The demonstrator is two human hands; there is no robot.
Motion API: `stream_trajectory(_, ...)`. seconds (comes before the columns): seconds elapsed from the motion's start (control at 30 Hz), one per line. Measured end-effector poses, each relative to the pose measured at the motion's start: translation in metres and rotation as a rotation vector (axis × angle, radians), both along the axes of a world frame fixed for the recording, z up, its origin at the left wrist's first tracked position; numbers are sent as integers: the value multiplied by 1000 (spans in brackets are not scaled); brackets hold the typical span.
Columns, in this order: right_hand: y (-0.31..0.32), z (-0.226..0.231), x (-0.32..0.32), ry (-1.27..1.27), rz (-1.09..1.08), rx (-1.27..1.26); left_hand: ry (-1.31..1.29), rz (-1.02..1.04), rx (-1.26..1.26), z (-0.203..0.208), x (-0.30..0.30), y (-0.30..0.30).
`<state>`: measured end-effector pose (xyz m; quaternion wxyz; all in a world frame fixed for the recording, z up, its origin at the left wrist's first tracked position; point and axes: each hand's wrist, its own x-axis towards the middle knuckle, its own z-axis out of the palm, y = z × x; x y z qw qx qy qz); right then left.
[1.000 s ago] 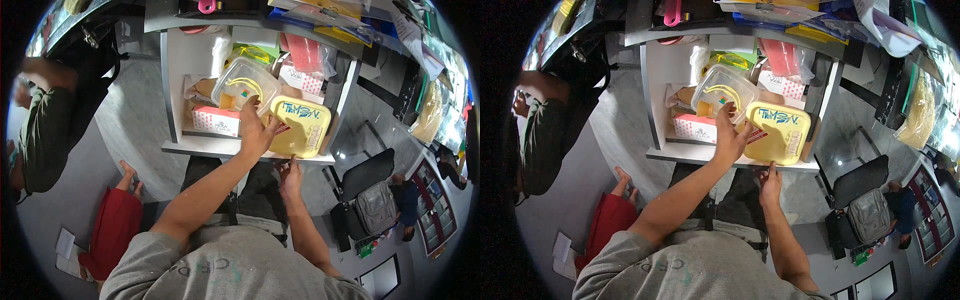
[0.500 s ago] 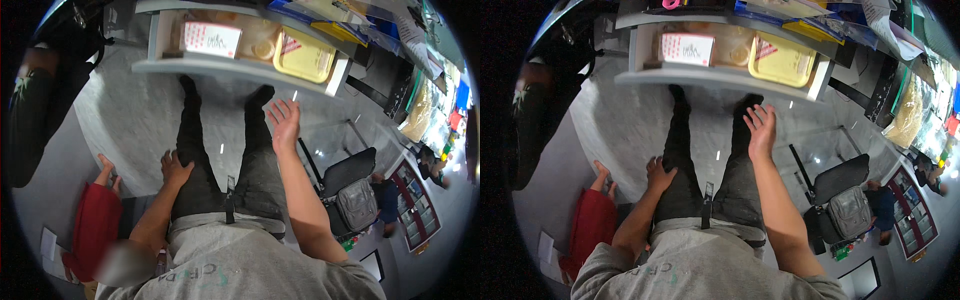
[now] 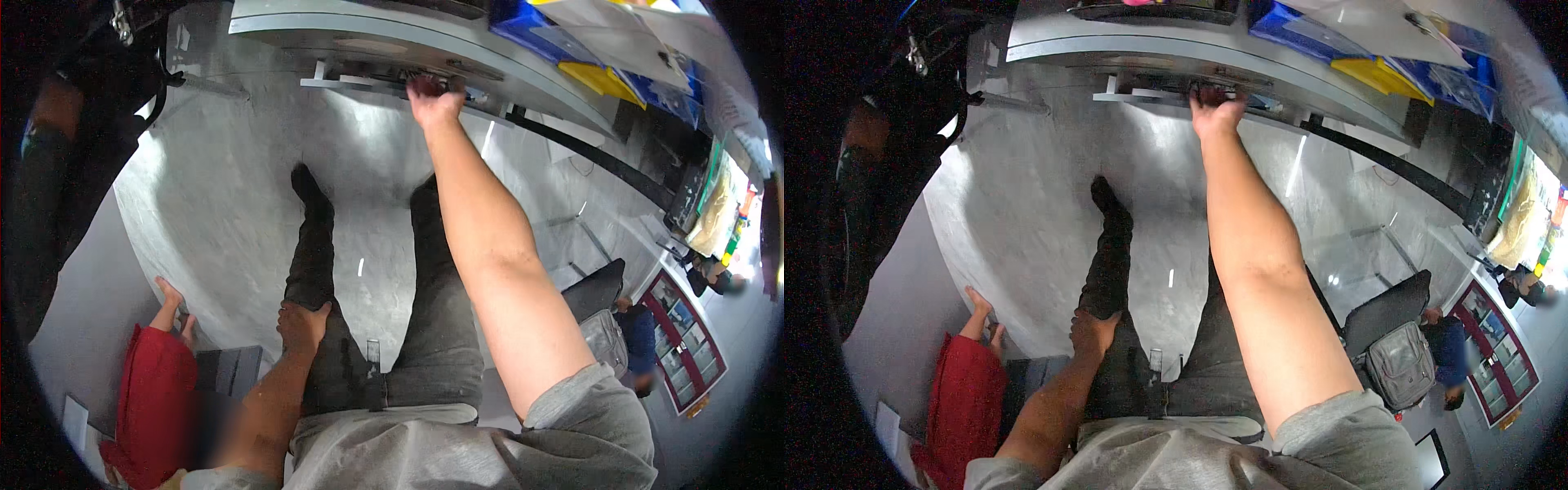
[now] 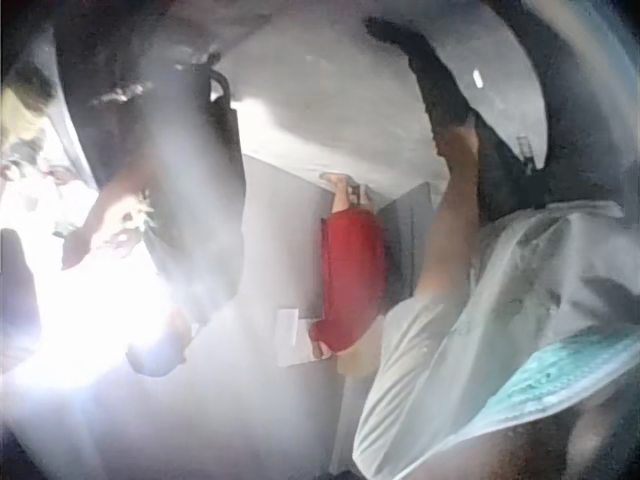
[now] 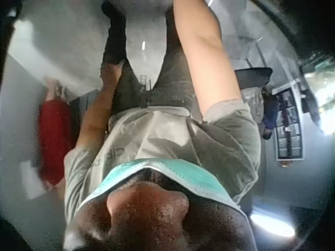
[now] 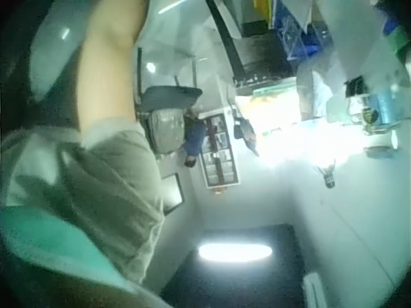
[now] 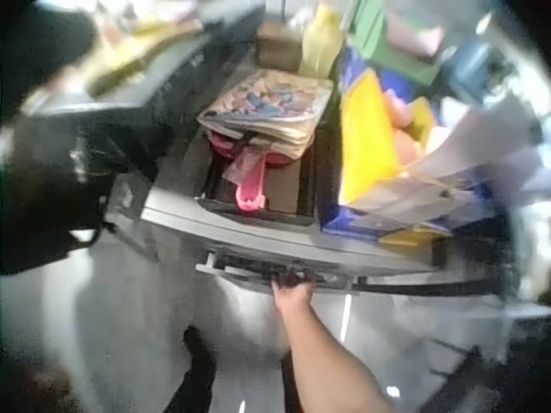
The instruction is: The person retrieves materials and metal components from desk drawers, handles a plastic bag of material with a small metal cylinder, and then adjusts a metal clamp tool by turning its screw mechanism.
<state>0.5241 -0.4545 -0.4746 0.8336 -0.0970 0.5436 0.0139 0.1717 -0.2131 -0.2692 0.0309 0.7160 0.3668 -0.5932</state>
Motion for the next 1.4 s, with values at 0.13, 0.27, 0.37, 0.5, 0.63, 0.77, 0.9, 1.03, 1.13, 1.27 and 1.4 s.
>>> stream_trajectory(0.13, 34, 17, 14, 55, -131, -85, -47, 49, 65, 5, -11, 14)
stream_trajectory(0.27, 38, 9, -6, -128, -144, -135, -237, -213, 5, -13, -44, 15)
stream_trajectory(0.37, 28, 21, -28, -122, 91, -154, -739, 307, -722, 57, 61, -23)
stream_trajectory(0.5, 16, 35, -66, -94, 140, -136, -562, 1393, -1981, 202, 202, -58)
stream_trajectory(0.63, 15, 50, -131, -11, 199, -119, -346, 1715, -2406, 230, 199, -90)
stream_trajectory(0.77, -9, 91, -183, -10, 687, -299, -409, 1821, -2272, 249, 201, -95)
stream_trajectory(0.9, -46, 116, -187, -31, 938, -695, -468, 1741, -2319, 242, 193, -99)
stream_trajectory(1.03, -96, 60, -175, 99, 1067, -1084, -285, 1340, -2120, 221, 198, -74)
stream_trajectory(1.13, -129, 15, -172, 219, 1218, -1603, -378, 1199, -1981, 216, 186, -68)
stream_trajectory(1.27, -168, -17, -171, 375, 1342, -1990, -607, 1031, -1656, 225, 165, -70)
stream_trajectory(1.4, -155, -10, -155, 461, 1991, -1438, -852, 875, -1613, 226, 179, -80)
